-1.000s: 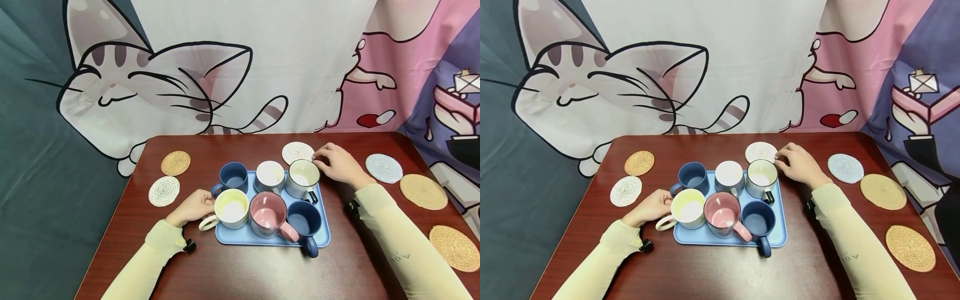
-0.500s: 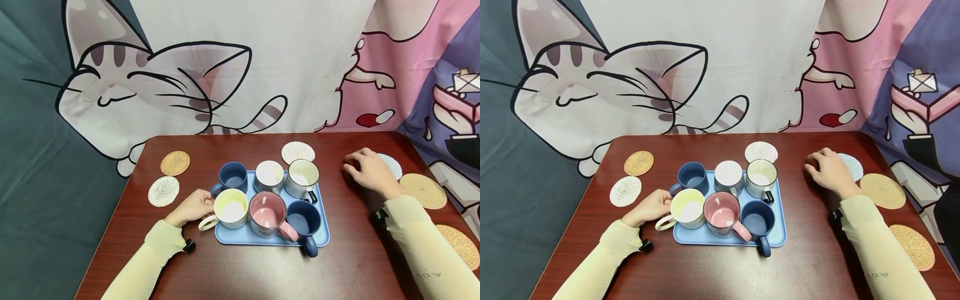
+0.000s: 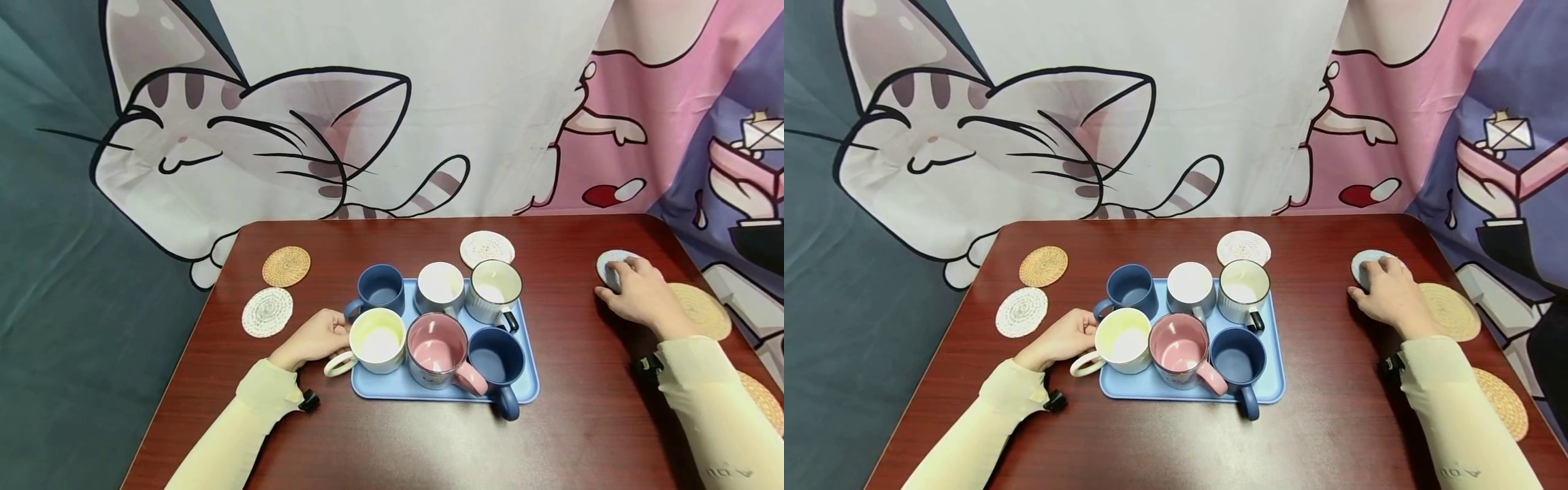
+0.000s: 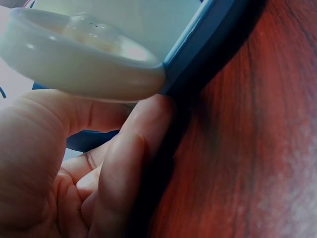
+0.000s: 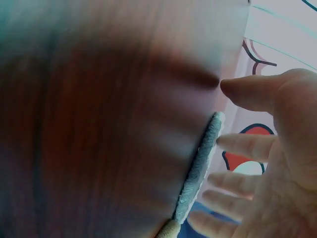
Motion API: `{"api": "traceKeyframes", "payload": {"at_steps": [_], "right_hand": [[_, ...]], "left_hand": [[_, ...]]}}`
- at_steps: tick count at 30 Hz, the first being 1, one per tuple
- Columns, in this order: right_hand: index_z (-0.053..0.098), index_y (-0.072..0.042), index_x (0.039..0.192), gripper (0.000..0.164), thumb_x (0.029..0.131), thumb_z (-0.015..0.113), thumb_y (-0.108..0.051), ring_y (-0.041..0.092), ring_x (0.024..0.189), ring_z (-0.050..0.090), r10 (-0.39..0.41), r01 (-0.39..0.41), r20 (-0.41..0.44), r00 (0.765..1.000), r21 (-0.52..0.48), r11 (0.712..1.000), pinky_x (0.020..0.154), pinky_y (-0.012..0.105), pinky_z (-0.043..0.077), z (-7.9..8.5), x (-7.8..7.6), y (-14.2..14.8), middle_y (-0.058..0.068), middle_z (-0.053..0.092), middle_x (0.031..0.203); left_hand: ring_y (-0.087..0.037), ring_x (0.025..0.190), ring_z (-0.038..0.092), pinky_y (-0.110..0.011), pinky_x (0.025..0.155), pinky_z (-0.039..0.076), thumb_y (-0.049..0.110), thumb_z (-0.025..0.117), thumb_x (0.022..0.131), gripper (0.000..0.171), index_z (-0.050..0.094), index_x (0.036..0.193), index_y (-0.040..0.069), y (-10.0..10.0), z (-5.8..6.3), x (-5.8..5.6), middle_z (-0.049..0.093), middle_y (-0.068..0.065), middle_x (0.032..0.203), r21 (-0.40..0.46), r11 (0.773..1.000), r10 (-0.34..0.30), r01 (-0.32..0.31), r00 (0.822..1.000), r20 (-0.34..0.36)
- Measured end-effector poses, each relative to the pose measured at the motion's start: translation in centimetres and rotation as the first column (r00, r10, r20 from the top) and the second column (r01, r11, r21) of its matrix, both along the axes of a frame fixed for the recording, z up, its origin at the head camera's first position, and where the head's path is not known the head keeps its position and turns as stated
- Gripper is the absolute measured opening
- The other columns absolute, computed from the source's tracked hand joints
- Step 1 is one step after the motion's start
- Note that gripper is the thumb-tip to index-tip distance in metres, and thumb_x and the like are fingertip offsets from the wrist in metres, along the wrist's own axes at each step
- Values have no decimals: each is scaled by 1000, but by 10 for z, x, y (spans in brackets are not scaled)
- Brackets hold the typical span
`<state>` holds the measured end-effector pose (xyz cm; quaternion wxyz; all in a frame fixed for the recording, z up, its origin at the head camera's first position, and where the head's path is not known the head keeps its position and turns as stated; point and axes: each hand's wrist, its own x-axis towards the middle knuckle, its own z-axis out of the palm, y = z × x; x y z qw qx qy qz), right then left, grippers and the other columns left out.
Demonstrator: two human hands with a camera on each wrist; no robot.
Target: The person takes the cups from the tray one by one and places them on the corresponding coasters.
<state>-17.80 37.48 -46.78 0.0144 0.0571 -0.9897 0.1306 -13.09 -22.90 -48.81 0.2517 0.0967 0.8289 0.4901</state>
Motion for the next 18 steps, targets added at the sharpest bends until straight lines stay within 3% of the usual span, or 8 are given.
{"api": "traceKeyframes", "payload": {"at_steps": [5, 10, 18], "right_hand": [[46, 17, 133, 62, 93, 68, -25, 72, 112, 40, -42, 41, 35, 999, 11, 999, 94, 78, 36, 2, 3, 3, 52, 35, 133], [45, 16, 133, 62, 94, 68, -25, 72, 111, 43, -35, 33, 57, 998, 33, 999, 92, 78, 39, 2, 4, 5, 52, 36, 130], [52, 13, 127, 48, 92, 66, -17, 71, 102, 51, 13, -12, -10, 1000, 72, 997, 88, 75, 43, 2, -1, 10, 48, 45, 123]], "left_hand": [[-5, 54, 57, -19, 53, 46, 18, 71, 95, 25, 64, 75, 6, 0, -1, 1, 63, 4, 58, 6, 1000, 0, 0, 1000, -14], [-5, 54, 55, -18, 53, 45, 17, 71, 95, 25, 63, 73, 7, 0, -2, 1, 60, 5, 57, 2, 1000, 2, -2, 1000, -19], [-4, 53, 55, -18, 53, 44, 17, 71, 94, 24, 65, 74, 7, 0, 0, 2, 61, 5, 57, 1, 1000, -3, 3, 1000, -20]]}}
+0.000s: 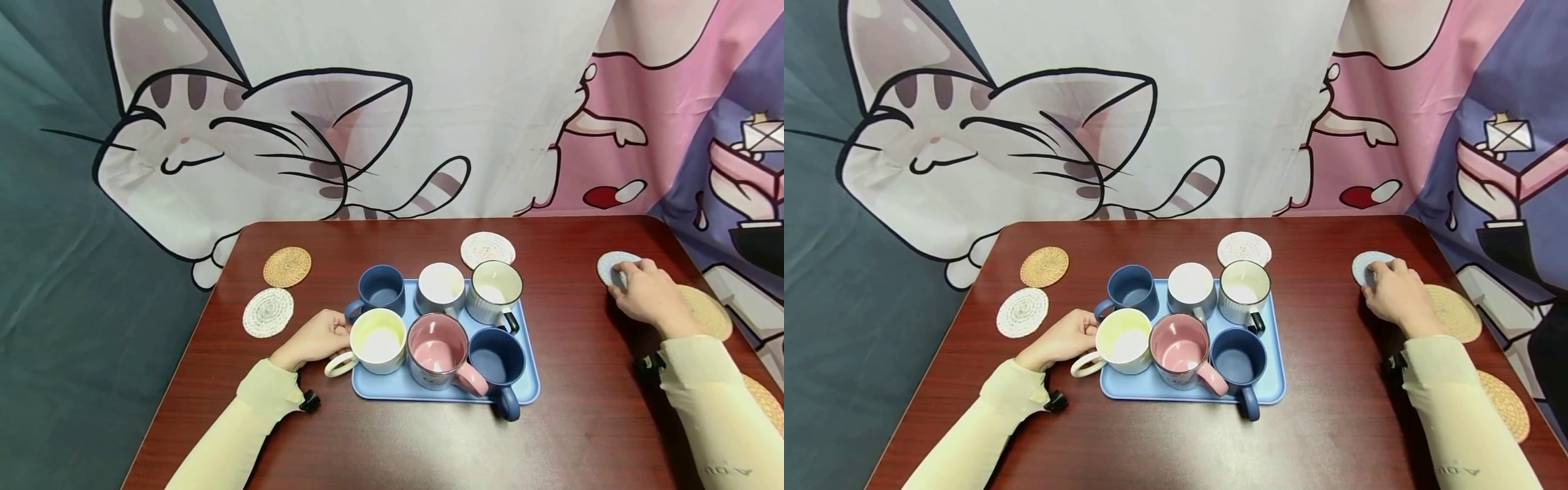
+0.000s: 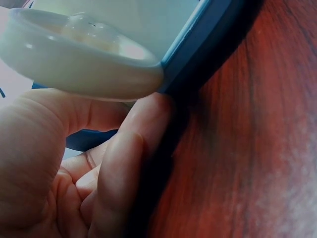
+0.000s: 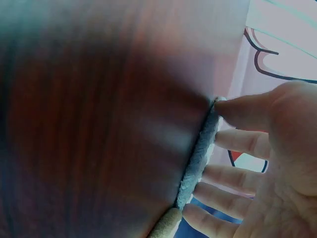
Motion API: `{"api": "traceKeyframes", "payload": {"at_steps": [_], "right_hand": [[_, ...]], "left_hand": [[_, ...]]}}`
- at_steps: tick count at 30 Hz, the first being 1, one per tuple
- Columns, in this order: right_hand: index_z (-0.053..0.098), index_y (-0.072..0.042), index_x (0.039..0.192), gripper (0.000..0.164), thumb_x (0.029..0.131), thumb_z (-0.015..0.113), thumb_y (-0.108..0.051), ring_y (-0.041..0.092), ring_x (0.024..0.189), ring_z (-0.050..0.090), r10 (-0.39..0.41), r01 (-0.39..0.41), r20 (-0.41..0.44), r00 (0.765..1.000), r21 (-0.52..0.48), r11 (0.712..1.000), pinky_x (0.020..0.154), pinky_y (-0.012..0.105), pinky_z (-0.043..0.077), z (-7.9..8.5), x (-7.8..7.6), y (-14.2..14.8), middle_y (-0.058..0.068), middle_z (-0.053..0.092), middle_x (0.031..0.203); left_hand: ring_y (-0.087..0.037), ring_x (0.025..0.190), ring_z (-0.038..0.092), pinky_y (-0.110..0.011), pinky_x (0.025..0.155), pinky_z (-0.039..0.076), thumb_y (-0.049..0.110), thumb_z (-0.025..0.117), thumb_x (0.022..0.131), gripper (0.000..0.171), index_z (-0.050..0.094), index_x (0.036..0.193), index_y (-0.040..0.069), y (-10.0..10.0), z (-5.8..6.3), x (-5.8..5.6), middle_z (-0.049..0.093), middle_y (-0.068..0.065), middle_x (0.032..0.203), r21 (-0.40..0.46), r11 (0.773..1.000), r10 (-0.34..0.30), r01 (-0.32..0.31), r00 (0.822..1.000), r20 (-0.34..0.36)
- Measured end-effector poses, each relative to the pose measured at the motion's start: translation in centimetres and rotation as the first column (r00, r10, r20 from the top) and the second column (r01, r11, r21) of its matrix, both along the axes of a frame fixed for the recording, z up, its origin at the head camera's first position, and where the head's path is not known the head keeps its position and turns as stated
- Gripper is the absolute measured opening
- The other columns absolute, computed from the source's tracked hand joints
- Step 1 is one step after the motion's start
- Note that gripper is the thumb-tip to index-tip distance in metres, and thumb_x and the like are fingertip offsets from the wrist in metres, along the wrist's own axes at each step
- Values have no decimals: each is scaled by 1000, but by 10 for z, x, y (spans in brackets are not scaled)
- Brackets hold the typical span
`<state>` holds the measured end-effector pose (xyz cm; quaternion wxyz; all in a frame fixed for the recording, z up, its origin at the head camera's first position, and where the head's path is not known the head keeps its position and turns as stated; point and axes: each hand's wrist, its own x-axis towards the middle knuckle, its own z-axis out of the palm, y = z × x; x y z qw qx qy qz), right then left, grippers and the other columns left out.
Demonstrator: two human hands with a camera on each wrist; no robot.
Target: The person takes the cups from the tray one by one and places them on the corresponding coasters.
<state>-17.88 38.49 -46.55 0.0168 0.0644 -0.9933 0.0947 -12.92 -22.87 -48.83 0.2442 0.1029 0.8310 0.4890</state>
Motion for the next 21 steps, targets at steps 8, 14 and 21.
{"api": "traceKeyframes", "payload": {"at_steps": [8, 14, 21], "right_hand": [[57, 8, 122, 44, 88, 72, -16, 65, 95, 58, 55, -54, -18, 998, 33, 998, 82, 72, 47, 4, -6, 3, 45, 52, 118], [59, 6, 123, 43, 88, 73, -15, 63, 101, 57, 81, -81, -4, 997, 32, 996, 87, 72, 47, 4, -13, -8, 44, 52, 120], [60, 5, 121, 41, 87, 73, -14, 61, 98, 59, 121, -121, -25, 992, 12, 993, 87, 71, 47, 5, -25, -33, 42, 53, 119]], "left_hand": [[-3, 53, 55, -18, 53, 45, 19, 72, 95, 22, 68, 76, 8, -1, 0, -1, 61, 6, 57, 5, 1000, -5, 5, 1000, 9], [-3, 53, 55, -18, 53, 45, 19, 72, 95, 21, 68, 77, 8, -1, 0, -2, 61, 5, 57, 2, 1000, -7, 7, 1000, 8], [-4, 53, 56, -18, 53, 47, 20, 72, 95, 19, 71, 81, 7, -1, 0, -1, 64, 5, 59, 12, 1000, -6, 6, 1000, 12]]}}
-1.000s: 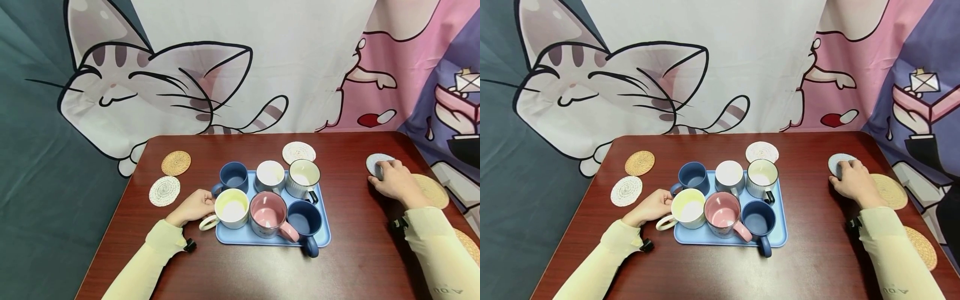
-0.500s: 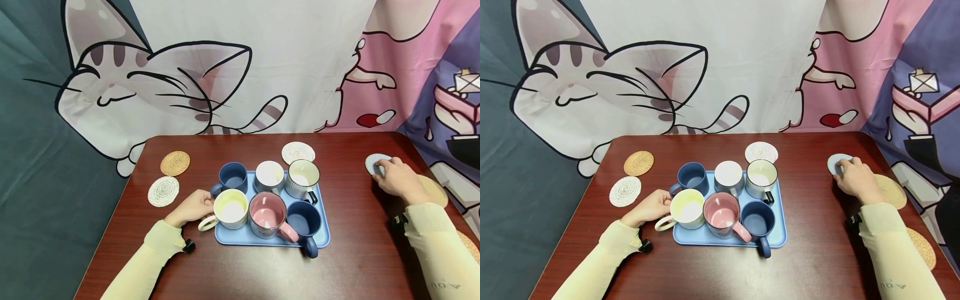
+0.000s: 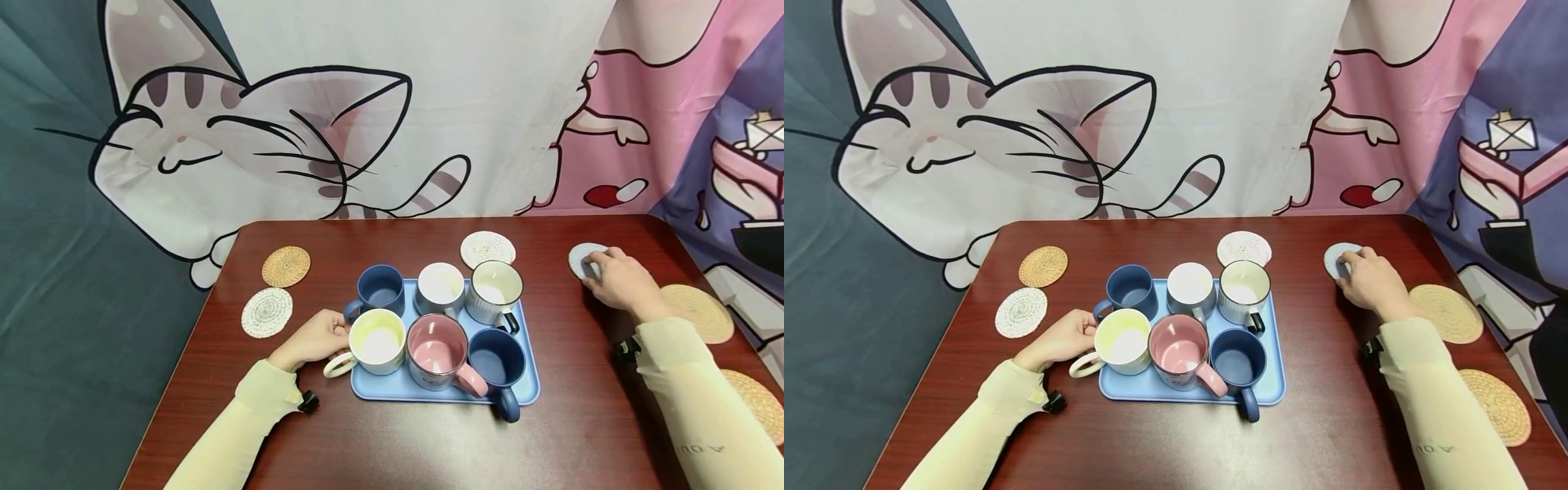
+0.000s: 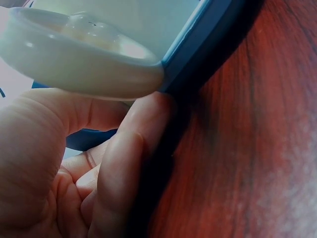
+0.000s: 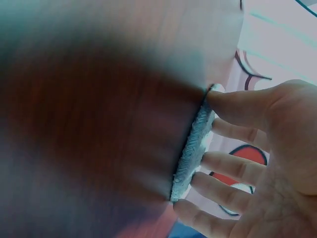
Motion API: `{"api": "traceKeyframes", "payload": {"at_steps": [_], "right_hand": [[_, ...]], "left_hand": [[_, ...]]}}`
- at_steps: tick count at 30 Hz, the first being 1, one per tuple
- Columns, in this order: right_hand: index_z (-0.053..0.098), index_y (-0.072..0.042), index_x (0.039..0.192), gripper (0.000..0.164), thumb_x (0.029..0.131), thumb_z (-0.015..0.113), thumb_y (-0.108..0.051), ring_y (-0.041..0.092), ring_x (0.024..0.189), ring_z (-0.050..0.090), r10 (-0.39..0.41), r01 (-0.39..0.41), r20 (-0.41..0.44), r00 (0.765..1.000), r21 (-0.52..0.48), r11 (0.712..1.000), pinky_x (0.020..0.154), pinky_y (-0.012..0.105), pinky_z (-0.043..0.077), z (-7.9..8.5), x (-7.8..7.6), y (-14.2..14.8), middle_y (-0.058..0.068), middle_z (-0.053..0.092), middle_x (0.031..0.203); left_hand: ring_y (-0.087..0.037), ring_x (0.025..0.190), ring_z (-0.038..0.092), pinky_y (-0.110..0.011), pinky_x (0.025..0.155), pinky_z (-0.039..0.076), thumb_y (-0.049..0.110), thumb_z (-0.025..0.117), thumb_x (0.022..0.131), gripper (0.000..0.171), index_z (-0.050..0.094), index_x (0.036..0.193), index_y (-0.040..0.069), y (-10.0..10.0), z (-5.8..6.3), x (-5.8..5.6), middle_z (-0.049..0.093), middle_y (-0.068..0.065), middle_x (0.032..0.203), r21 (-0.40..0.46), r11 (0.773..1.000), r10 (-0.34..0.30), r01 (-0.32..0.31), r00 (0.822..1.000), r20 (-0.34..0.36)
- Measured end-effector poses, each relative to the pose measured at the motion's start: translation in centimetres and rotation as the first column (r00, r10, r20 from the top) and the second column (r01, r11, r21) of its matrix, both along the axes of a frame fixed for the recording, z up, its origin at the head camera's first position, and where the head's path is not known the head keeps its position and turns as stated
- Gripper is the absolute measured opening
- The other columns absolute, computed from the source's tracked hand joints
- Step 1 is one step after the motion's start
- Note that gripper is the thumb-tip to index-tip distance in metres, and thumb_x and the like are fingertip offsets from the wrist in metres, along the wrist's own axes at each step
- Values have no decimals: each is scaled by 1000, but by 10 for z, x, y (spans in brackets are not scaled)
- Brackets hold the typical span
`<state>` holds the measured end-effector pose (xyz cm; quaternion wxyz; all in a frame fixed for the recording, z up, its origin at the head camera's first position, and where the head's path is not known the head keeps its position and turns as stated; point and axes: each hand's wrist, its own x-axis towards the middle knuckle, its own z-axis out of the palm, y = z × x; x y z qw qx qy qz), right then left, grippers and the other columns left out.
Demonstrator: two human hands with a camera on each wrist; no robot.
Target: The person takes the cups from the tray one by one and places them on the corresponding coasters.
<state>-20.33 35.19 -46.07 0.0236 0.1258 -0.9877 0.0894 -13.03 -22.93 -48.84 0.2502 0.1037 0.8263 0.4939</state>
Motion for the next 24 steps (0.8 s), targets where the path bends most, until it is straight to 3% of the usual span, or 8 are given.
{"api": "traceKeyframes", "payload": {"at_steps": [17, 24], "right_hand": [[62, 4, 126, 41, 90, 70, -13, 57, 104, 59, 69, -68, 38, 997, -11, 998, 95, 70, 48, 6, -20, -62, 38, 54, 124], [62, 3, 128, 42, 91, 71, -14, 56, 105, 59, 86, -85, 58, 995, -21, 996, 97, 68, 48, 4, -24, -78, 36, 54, 125]], "left_hand": [[-5, 54, 63, -21, 55, 53, 20, 71, 96, 19, 72, 89, 3, 1, 1, 2, 70, 2, 63, 28, 1000, 1, -2, 1000, 30], [-4, 53, 59, -19, 54, 50, 19, 71, 96, 19, 71, 82, 6, 1, 1, 1, 66, 4, 59, 19, 1000, 4, -4, 1000, 26]]}}
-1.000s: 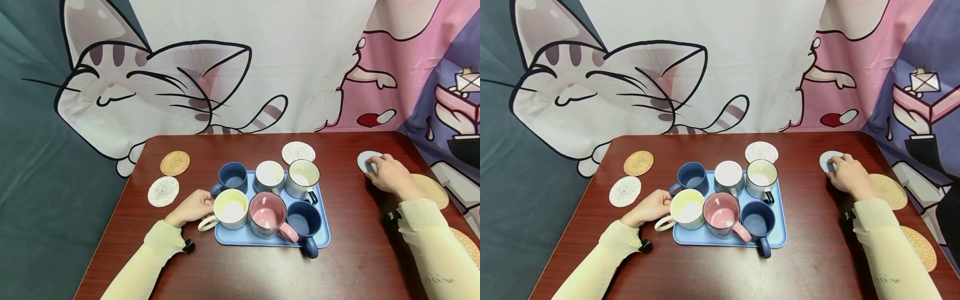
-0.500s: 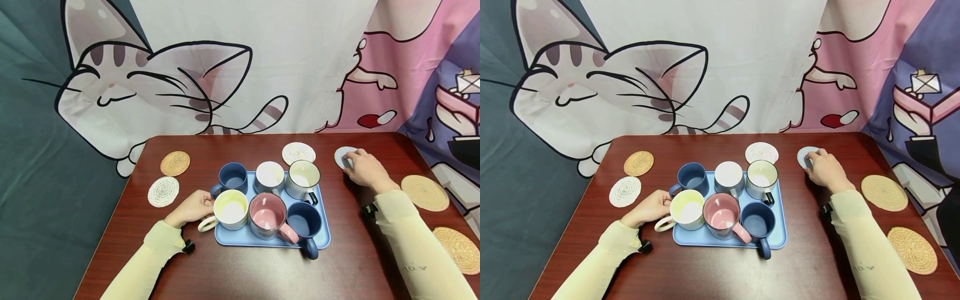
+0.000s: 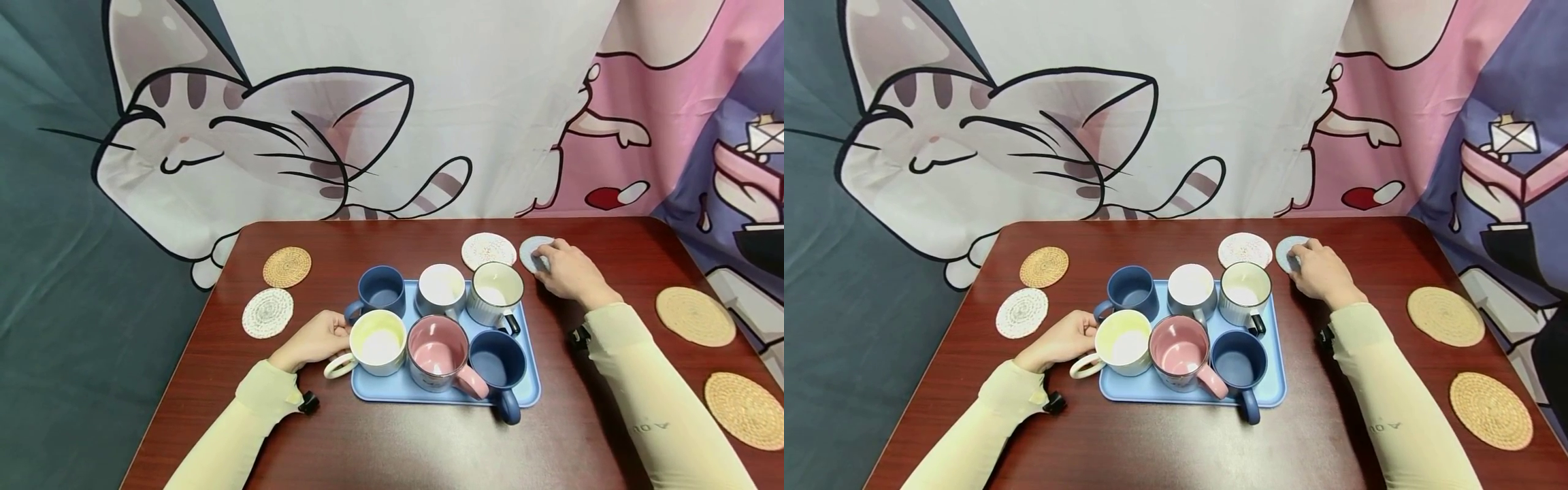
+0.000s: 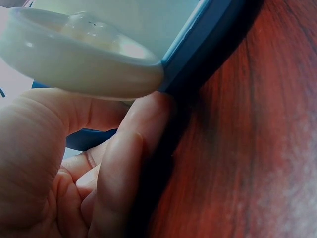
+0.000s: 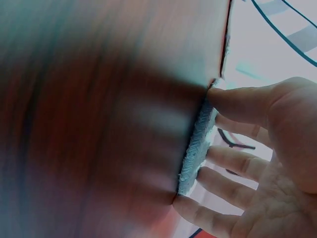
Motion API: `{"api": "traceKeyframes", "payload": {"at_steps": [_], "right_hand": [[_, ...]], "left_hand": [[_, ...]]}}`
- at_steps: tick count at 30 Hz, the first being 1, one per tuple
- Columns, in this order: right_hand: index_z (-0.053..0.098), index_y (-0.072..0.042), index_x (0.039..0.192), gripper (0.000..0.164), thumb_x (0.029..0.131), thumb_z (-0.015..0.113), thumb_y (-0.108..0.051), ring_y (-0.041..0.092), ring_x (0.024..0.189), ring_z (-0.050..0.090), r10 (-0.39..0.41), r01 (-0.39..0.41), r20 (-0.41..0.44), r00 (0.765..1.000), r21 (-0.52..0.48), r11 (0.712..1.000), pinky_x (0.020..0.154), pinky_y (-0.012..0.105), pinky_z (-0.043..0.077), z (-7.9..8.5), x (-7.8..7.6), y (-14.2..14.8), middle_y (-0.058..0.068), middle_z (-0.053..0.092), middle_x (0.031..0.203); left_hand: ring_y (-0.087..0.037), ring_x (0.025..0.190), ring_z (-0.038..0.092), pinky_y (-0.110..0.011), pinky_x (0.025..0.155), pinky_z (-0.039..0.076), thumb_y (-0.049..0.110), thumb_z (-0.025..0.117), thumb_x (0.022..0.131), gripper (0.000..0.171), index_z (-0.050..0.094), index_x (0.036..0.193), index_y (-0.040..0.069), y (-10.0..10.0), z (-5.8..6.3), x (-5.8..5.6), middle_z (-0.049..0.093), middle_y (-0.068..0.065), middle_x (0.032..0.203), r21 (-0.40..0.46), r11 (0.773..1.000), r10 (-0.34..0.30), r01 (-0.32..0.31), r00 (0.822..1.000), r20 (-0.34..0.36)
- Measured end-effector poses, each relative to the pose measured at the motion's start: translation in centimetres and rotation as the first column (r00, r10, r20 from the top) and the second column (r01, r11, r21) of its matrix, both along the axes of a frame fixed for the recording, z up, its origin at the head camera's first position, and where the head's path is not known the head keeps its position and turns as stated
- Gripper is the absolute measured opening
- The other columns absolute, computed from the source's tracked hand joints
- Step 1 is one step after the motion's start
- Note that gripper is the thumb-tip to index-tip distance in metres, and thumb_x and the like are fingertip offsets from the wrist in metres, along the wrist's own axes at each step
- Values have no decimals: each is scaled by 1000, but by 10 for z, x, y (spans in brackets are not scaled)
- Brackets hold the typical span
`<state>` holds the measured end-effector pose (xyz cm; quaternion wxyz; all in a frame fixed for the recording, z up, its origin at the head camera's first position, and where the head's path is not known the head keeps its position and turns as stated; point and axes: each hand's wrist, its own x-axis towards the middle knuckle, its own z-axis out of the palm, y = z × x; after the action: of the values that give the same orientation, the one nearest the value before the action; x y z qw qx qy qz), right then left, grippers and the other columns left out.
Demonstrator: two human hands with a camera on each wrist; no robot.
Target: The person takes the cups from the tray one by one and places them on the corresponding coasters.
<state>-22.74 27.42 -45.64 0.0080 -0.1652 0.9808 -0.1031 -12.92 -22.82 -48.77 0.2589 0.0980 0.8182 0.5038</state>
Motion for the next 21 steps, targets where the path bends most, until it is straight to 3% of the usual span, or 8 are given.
{"api": "traceKeyframes", "payload": {"at_steps": [9, 15, 21], "right_hand": [[63, -1, 129, 42, 90, 72, -14, 53, 108, 59, -6, 6, 21, 1000, -14, 1000, 97, 68, 49, 0, -1, -20, 32, 55, 128], [65, -1, 126, 39, 88, 70, -10, 54, 109, 60, 26, -26, -1, 1000, -26, 999, 99, 67, 49, 0, -3, -31, 33, 56, 128], [66, -2, 128, 40, 88, 67, -7, 52, 112, 59, 39, -38, 29, 999, -27, 999, 101, 66, 49, 3, -4, -40, 30, 56, 131]], "left_hand": [[-3, 52, 55, -18, 53, 46, 17, 71, 94, 22, 66, 75, 8, 0, -2, 0, 61, 6, 56, -27, 1000, -2, 1, 1000, -30], [-4, 53, 58, -19, 53, 49, 18, 72, 94, 19, 69, 81, 5, 0, 0, 0, 63, 5, 58, -8, 1000, 3, -3, 1000, -11], [-4, 53, 58, -19, 53, 49, 17, 72, 94, 19, 69, 81, 5, 1, 0, 0, 64, 5, 59, -6, 1000, 3, -3, 1000, -4]]}}
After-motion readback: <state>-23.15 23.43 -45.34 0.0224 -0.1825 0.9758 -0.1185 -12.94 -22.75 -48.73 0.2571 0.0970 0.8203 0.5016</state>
